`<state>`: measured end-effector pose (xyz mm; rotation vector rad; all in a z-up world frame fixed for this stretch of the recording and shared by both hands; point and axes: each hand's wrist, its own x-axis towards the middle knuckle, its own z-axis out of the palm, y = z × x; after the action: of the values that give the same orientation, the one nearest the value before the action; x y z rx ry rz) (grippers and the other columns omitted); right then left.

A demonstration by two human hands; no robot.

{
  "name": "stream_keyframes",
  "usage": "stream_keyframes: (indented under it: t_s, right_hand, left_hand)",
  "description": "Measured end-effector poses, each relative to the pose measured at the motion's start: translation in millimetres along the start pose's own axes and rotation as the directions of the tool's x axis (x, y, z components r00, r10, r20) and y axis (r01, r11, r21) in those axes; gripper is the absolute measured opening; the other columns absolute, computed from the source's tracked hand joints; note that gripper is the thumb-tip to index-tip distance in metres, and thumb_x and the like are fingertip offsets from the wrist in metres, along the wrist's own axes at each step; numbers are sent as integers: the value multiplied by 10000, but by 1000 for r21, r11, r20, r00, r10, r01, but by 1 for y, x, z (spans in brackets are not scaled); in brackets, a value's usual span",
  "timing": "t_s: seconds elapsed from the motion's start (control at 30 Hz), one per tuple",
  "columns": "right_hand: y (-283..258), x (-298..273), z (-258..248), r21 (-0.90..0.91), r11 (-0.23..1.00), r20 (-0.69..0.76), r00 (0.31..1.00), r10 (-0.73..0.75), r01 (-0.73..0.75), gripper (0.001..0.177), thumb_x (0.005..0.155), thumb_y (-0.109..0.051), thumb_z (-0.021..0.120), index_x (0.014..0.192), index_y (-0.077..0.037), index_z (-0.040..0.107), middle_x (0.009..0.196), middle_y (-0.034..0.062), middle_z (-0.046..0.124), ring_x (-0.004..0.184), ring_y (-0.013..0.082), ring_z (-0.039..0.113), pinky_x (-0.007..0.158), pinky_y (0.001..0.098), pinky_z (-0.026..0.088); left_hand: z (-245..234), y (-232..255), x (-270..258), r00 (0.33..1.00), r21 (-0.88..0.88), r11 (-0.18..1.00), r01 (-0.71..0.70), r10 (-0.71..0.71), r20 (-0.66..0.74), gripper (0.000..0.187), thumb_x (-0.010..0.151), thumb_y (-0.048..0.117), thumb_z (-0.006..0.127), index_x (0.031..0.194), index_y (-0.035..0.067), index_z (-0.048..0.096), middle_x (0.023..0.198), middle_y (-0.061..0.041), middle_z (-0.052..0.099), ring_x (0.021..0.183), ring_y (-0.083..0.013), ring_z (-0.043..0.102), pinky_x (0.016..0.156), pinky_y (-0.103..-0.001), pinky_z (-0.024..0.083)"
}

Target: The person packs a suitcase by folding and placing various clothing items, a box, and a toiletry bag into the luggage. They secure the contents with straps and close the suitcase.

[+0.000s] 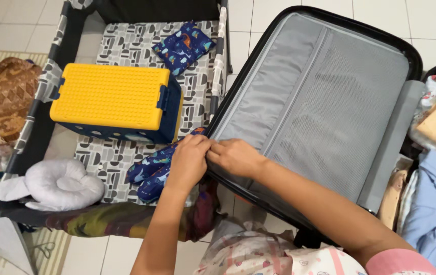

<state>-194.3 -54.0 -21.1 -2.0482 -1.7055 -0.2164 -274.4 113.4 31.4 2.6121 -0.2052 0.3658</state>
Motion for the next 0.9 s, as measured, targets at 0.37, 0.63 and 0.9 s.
stream_keyframes:
  t_s: [0.37, 0.63, 0.9]
  right_hand:
    - [-62, -23, -3, -155, 980, 5, 992, 124, -122, 225, 808, -139, 605, 1008, -61, 673, 983, 83, 668, 900, 264, 681, 795, 396, 554]
    - [-80, -10, -5, -215, 923, -53, 948, 314, -318, 199, 816, -130, 616, 991, -47, 659, 949, 74, 685, 873, 266, 696, 757, 405, 559]
    - [-83, -1, 4, -136, 911, -108, 920, 376, -388, 196, 814, -108, 624, 998, -49, 659, 977, 108, 685, 899, 302, 699, 698, 414, 564]
  left_hand:
    - [-7, -2, -46, 986, -33, 989, -142, 145, 86, 308, 819, 11, 595, 1103, 62, 701, 1094, -107, 711, 1079, -327, 625, 892, -453, 498]
    - [-12, 1, -44, 989, -45, 989, -143, 144, 16, 257, 837, 0, 590, 1054, 62, 714, 1064, -92, 716, 1030, -325, 658, 875, -417, 542]
    - [-11, -8, -41, 997, -81, 994, -70, 68, -31, 272, 846, -4, 590, 1042, 109, 740, 1044, -67, 732, 946, -323, 696, 789, -417, 551]
